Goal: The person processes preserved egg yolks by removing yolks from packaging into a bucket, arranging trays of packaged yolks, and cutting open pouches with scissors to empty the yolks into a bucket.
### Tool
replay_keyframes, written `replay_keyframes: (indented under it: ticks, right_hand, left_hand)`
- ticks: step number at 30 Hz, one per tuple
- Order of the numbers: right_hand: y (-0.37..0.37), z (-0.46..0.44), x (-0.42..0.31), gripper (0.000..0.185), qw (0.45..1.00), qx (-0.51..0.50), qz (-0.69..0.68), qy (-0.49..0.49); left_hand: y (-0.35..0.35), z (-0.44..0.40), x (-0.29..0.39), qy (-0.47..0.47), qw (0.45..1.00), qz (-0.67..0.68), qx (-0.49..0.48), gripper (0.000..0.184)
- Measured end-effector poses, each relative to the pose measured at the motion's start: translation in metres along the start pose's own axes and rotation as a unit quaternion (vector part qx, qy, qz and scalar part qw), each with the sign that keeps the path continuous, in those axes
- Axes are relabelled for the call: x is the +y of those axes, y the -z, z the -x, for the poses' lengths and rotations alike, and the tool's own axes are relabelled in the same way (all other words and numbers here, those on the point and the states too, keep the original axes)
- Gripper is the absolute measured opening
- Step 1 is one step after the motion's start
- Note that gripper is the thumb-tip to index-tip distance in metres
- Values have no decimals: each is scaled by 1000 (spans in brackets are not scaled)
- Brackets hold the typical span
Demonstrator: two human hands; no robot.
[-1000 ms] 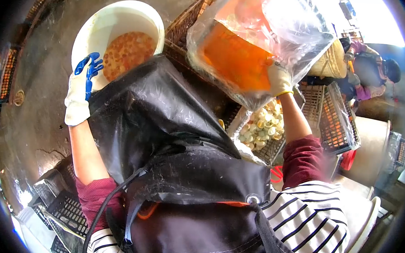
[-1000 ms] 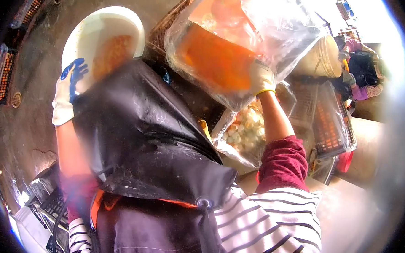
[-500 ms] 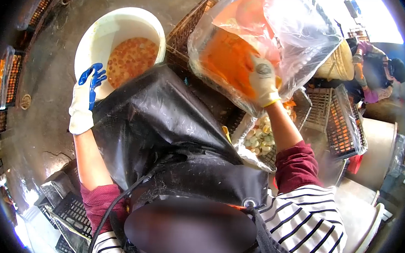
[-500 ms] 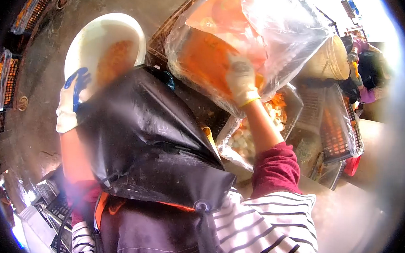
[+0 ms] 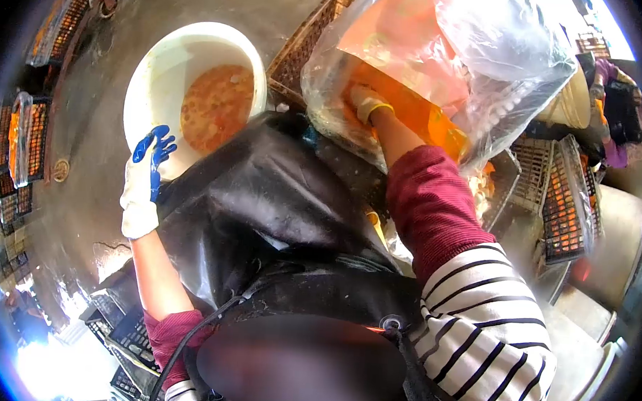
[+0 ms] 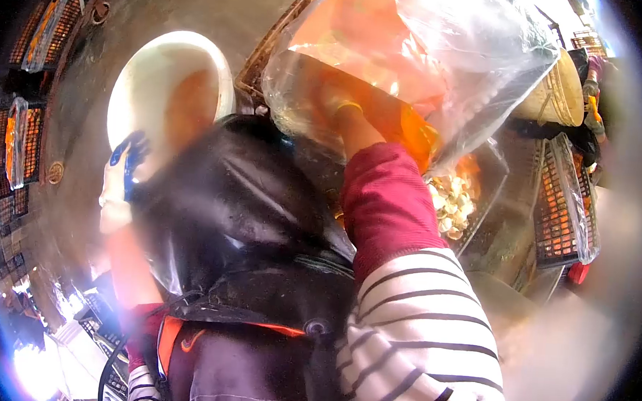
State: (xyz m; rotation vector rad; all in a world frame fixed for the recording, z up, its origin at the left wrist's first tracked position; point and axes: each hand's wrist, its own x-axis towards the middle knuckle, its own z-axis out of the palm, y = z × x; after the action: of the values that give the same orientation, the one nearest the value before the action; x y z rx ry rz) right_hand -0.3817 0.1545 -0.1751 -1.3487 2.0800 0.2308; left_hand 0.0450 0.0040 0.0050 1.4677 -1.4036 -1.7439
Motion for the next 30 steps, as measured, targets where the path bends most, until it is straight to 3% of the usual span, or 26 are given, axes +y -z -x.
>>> replay_keyframes:
  ticks: [2, 5, 8, 11, 13, 15, 17, 19, 21, 22, 23, 26, 28, 30]
  right_hand:
    - [12, 38, -17, 36, 999, -5, 50, -2]
    - [51, 81, -32, 37, 999, -34, 17, 22]
    - [32, 90, -15, 39, 999, -45, 19, -18]
    - [59, 146, -26, 38, 997, -46, 41, 52]
    - [33, 144, -1, 31, 985, 74, -156, 7]
    - [32, 179, -3, 32, 893, 252, -373, -12]
    - [39, 214, -5, 28, 820, 439, -367, -8]
    - [34, 234, 32, 23, 800, 485, -347, -60]
    - [66, 265, 27, 19, 747, 630, -213, 18]
    - [63, 269, 35, 11, 738, 642, -208, 10]
    - [57, 267, 40, 13, 707, 620, -338, -37]
    - [58, 263, 49, 15, 731, 658, -180, -35]
    - [52, 249, 60, 14, 674, 666, -319, -19]
    - [66, 261, 38, 12, 597, 597, -535, -16]
  left_hand:
    - [-3, 1, 6, 7, 1000, -18, -3, 33]
    - [-4, 1, 4, 10, 1000, -18, -2, 32]
    - [1, -1, -1, -5, 1000, -3, -8, 32]
    - [1, 3, -1, -17, 1000, 2, -3, 33]
    - [-1, 8, 2, -20, 1000, 1, -3, 34]
    - [4, 6, -2, -31, 999, 22, -16, 35]
    - [3, 6, -2, -46, 998, 23, -22, 35]
    - [4, 1, -4, -34, 999, 25, -22, 35]
    - [4, -2, -3, -30, 999, 30, -21, 35]
    - [4, -2, -2, -30, 999, 33, -20, 35]
    - [3, -1, -3, -29, 999, 36, -19, 35]
    - [5, -4, -7, -40, 999, 31, -15, 34]
    - [5, -2, -6, -41, 999, 30, -12, 34]
    - [5, -2, -7, -45, 999, 30, -3, 34]
